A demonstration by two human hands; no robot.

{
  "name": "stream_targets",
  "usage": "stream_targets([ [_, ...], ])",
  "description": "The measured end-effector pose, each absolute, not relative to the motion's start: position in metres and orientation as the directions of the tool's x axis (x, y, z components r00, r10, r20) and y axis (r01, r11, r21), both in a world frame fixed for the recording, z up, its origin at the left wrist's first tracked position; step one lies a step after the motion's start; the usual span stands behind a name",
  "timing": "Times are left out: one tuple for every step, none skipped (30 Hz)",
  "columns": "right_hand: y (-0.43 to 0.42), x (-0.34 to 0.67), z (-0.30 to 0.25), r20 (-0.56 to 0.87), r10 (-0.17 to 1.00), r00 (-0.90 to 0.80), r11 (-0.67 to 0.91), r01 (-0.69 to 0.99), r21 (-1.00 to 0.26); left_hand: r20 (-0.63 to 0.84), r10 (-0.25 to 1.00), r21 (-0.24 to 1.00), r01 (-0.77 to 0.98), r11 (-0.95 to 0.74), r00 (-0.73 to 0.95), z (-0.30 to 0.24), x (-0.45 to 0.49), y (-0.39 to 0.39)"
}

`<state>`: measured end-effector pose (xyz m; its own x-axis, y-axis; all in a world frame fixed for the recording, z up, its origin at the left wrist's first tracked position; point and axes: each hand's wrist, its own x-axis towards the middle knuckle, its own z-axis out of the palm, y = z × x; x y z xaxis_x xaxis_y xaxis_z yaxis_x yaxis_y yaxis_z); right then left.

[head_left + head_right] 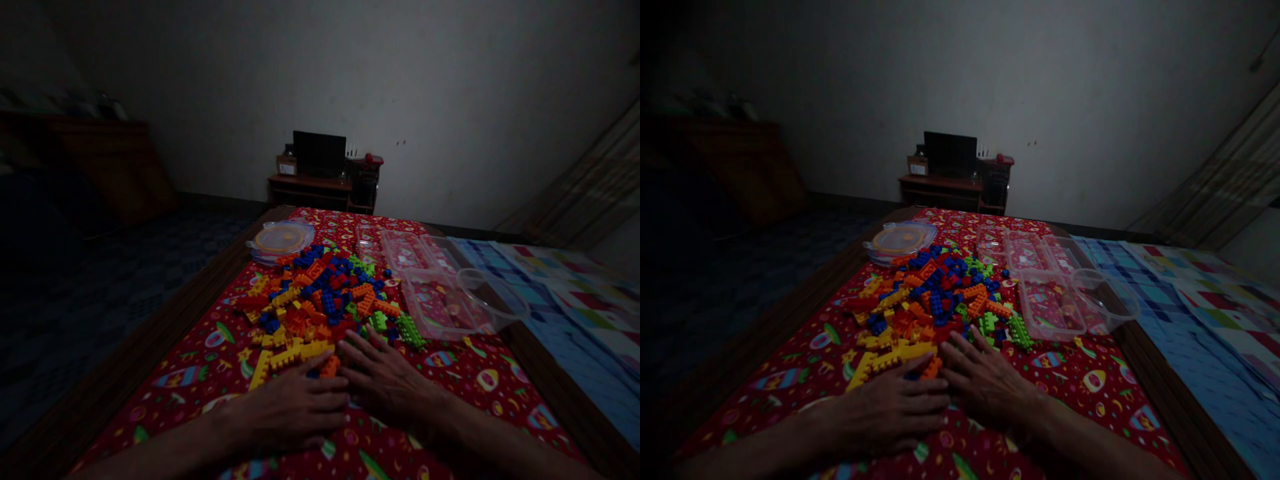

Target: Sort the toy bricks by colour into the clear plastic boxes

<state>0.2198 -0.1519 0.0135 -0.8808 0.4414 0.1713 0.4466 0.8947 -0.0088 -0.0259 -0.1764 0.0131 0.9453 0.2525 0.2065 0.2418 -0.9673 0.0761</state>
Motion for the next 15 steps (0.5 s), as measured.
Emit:
stream_targets([
  [-0.143,0.218,0.014,0.198,0.469,-0.861,0.876,0.482,0.021,0.222,0.285,0.074,0.276,-0.958,0.933,0.014,-0.027,-0.167],
  [-0.134,0.218,0.016,0.221,0.496,-0.840,0.856,0.516,0.040,0.236,0.319,0.081,0.308,-0.948,0.918,0.017,-0.029,-0.159],
  [-0.127,0.219,0.018,0.244,0.518,-0.820,0.837,0.545,0.051,0.241,0.349,0.100,0.334,-0.937,0.906,0.020,-0.032,-0.152],
  [-0.123,0.221,0.020,0.270,0.532,-0.802,0.823,0.565,0.055,0.237,0.376,0.129,0.355,-0.926,0.896,0.024,-0.036,-0.146],
  [-0.120,0.224,0.022,0.301,0.539,-0.787,0.814,0.579,0.055,0.225,0.390,0.159,0.361,-0.919,0.893,0.029,-0.041,-0.144],
  [-0.121,0.228,0.022,0.335,0.536,-0.775,0.810,0.584,0.055,0.220,0.397,0.191,0.360,-0.913,0.891,0.035,-0.046,-0.144],
  [-0.124,0.232,0.022,0.372,0.522,-0.767,0.812,0.581,0.058,0.215,0.397,0.224,0.351,-0.909,0.892,0.040,-0.051,-0.147],
  [-0.129,0.237,0.020,0.406,0.502,-0.764,0.818,0.571,0.063,0.211,0.387,0.258,0.331,-0.908,0.898,0.045,-0.055,-0.153],
  [-0.137,0.243,0.017,0.432,0.479,-0.764,0.827,0.557,0.068,0.208,0.368,0.295,0.301,-0.907,0.906,0.050,-0.059,-0.161],
  [-0.146,0.249,0.013,0.445,0.464,-0.766,0.835,0.546,0.069,0.188,0.350,0.332,0.276,-0.902,0.918,0.055,-0.062,-0.172],
  [-0.156,0.255,0.008,0.449,0.462,-0.765,0.838,0.543,0.063,0.176,0.315,0.367,0.235,-0.900,0.933,0.060,-0.064,-0.183],
  [-0.166,0.261,0.003,0.445,0.476,-0.758,0.832,0.552,0.050,0.156,0.286,0.390,0.207,-0.897,0.946,0.064,-0.065,-0.194],
  [-0.175,0.266,-0.004,0.438,0.514,-0.738,0.812,0.583,0.029,0.119,0.278,0.401,0.210,-0.892,0.953,0.068,-0.065,-0.204],
  [-0.184,0.271,-0.010,0.427,0.568,-0.703,0.776,0.630,0.004,0.102,0.250,0.399,0.190,-0.897,0.963,0.070,-0.064,-0.213],
  [-0.191,0.276,-0.016,0.417,0.630,-0.656,0.728,0.686,-0.021,0.090,0.231,0.380,0.181,-0.907,0.969,0.071,-0.062,-0.219],
])
